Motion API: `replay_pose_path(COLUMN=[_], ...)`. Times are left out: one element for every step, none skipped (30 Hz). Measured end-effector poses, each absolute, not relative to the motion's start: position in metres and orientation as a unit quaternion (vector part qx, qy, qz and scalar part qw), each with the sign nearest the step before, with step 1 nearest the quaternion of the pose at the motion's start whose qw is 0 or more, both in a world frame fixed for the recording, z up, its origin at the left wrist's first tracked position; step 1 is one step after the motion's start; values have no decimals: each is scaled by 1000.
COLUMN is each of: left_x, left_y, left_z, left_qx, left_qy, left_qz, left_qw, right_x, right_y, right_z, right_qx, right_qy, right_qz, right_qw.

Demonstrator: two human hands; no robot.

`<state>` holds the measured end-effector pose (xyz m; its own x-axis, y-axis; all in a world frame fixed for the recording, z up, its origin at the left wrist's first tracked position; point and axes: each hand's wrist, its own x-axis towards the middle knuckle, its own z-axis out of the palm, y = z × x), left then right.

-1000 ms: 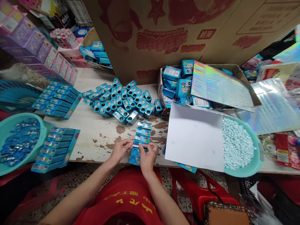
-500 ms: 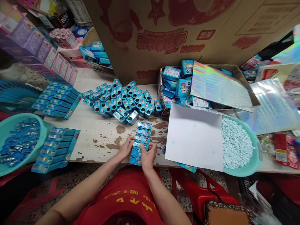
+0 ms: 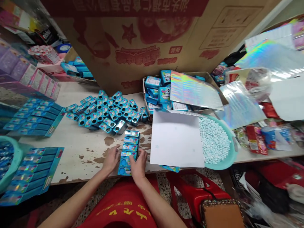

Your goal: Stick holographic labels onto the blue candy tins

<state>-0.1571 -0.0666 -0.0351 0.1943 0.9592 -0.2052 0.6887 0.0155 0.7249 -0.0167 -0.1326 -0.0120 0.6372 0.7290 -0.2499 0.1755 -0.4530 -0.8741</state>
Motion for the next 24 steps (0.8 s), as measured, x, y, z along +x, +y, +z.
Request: replay_pose_path(left_x=[-152,-143,-128,-108,-85,-58,-31,-4,20,41,57,69,77,80,81,81,79,77,75,74,74,74,74,73], left_y=[-56,-42,-26,-8,11,31,51,69,85,98,106,111,112,110,107,103,100,97,95,94,94,95,95,96], left_z=[-20,-2,19,41,63,83,100,113,122,126,126,122,115,108,100,94,88,84,82,80,79,78,78,77], left_qx=[687,690,694,705,714,722,734,752,776,795,816,831,840,846,848,847,845,843,843,843,842,837,829,819], left_qy=[612,611,597,568,537,506,477,449,420,400,373,357,351,355,370,388,401,405,398,387,376,371,373,382], left_qz=[201,232,274,312,344,362,361,332,275,200,114,37,-19,-48,-53,-41,-26,-12,0,14,31,55,81,105], left_qw=[336,312,294,288,289,302,323,350,382,410,426,425,413,394,375,360,353,353,361,373,386,399,409,415], right_x=[-14,-11,-8,-4,0,5,11,17,24,32,42,54,67,81,97,113,130,146,160,172,182,189,193,196], right_y=[-136,-141,-145,-149,-153,-155,-157,-158,-158,-157,-156,-153,-150,-145,-138,-129,-118,-105,-90,-73,-56,-40,-25,-13], right_z=[-3,7,19,31,44,57,70,83,95,106,116,124,131,136,139,140,139,135,129,123,115,107,99,92], right_qx=[-788,-778,-762,-739,-713,-686,-660,-638,-621,-608,-597,-591,-592,-600,-614,-631,-648,-660,-667,-668,-672,-682,-696,-712], right_qy=[-312,-342,-376,-410,-443,-474,-502,-527,-547,-565,-579,-588,-593,-592,-588,-582,-576,-576,-579,-588,-596,-604,-614,-622], right_qz=[306,300,304,317,336,357,376,388,391,384,369,347,317,283,243,201,157,113,75,50,27,8,-8,-19], right_qw=[435,432,431,430,427,422,413,405,402,405,415,429,444,458,467,472,472,469,463,454,439,413,373,325])
